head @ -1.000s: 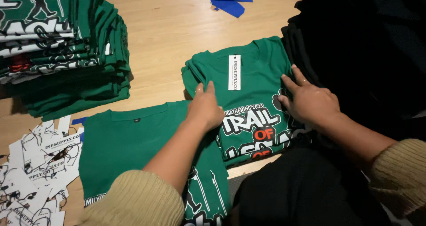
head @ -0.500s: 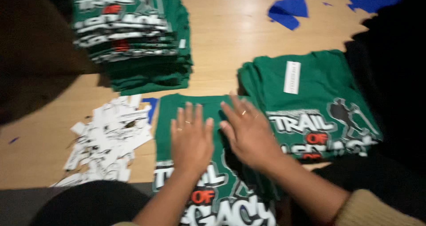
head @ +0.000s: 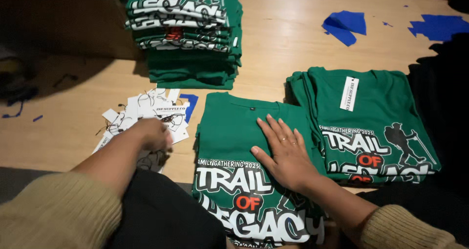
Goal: The person attaches white tags to the neck of green t-shirts. They pick up a tag, thread it through the shirt's neck opening, and then place the tagged shirt onto a stack.
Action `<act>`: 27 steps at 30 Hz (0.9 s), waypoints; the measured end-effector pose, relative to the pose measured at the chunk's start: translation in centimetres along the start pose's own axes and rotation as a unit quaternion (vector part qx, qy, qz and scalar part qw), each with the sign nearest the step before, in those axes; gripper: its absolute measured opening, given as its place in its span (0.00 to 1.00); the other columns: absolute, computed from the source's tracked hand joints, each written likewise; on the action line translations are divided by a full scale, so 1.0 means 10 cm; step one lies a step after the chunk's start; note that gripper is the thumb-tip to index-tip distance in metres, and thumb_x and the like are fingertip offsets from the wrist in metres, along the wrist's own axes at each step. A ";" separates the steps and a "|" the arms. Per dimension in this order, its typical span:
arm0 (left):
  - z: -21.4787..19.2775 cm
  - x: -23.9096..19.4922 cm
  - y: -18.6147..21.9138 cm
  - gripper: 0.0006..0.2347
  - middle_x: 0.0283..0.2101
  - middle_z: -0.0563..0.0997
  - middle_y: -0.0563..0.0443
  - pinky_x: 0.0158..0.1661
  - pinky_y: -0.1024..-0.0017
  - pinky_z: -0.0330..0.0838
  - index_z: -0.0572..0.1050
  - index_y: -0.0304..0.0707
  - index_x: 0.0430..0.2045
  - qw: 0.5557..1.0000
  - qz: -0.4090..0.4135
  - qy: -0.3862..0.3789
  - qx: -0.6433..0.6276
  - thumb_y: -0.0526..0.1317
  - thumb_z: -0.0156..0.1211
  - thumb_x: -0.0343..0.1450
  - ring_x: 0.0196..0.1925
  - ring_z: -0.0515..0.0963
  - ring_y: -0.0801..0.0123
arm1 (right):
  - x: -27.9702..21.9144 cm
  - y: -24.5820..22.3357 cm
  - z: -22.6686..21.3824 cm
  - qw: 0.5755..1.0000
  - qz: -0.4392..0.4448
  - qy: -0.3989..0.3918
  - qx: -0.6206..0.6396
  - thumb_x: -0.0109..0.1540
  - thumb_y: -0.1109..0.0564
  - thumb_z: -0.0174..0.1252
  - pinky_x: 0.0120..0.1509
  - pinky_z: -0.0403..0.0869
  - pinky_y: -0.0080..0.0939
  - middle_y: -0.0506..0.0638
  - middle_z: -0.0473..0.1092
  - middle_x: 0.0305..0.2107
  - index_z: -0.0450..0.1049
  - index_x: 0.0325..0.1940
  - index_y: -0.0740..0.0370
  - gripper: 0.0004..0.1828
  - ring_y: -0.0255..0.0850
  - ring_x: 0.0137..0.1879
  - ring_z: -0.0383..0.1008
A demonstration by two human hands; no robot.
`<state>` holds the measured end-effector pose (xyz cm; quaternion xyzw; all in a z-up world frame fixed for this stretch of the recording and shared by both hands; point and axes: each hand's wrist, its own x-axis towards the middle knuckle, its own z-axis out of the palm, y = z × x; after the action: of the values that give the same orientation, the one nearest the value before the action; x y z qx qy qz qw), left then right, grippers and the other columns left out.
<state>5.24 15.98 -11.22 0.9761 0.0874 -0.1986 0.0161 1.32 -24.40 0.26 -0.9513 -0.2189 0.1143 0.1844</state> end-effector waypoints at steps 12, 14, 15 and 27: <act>0.49 0.28 0.18 0.20 0.47 0.88 0.38 0.46 0.38 0.75 0.86 0.38 0.42 0.982 -0.176 -0.053 -0.043 0.43 0.81 0.57 0.54 0.84 0.38 | -0.05 -0.10 -0.07 1.000 0.015 -0.004 0.015 0.70 0.31 0.41 0.81 0.35 0.65 0.47 0.38 0.78 0.40 0.81 0.38 0.39 0.54 0.82 0.34; 0.39 0.24 0.30 0.19 0.46 0.88 0.38 0.46 0.39 0.75 0.86 0.37 0.41 0.979 -0.187 -0.058 -0.053 0.43 0.79 0.58 0.54 0.84 0.39 | -0.07 -0.10 -0.06 1.000 0.020 -0.006 0.019 0.70 0.31 0.41 0.81 0.34 0.64 0.46 0.38 0.78 0.40 0.81 0.37 0.38 0.53 0.82 0.34; 0.33 0.21 0.35 0.17 0.45 0.88 0.38 0.47 0.40 0.76 0.86 0.36 0.41 0.976 -0.201 -0.058 -0.065 0.43 0.77 0.60 0.54 0.84 0.40 | -0.07 -0.11 -0.07 1.000 0.021 -0.005 0.020 0.70 0.31 0.41 0.81 0.34 0.63 0.46 0.38 0.78 0.40 0.81 0.37 0.38 0.53 0.82 0.34; -0.85 -0.22 0.50 0.15 0.46 0.84 0.33 0.53 0.48 0.75 0.79 0.36 0.47 0.977 -0.037 0.045 -0.206 0.43 0.56 0.69 0.57 0.81 0.41 | -0.04 -0.10 -0.06 0.999 0.030 -0.018 0.007 0.70 0.32 0.39 0.82 0.33 0.62 0.45 0.37 0.78 0.38 0.82 0.37 0.38 0.51 0.82 0.33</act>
<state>7.41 11.25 -2.60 0.9558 0.1635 -0.1323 0.2053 0.76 -23.95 1.25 -0.9540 -0.1925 0.1383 0.1836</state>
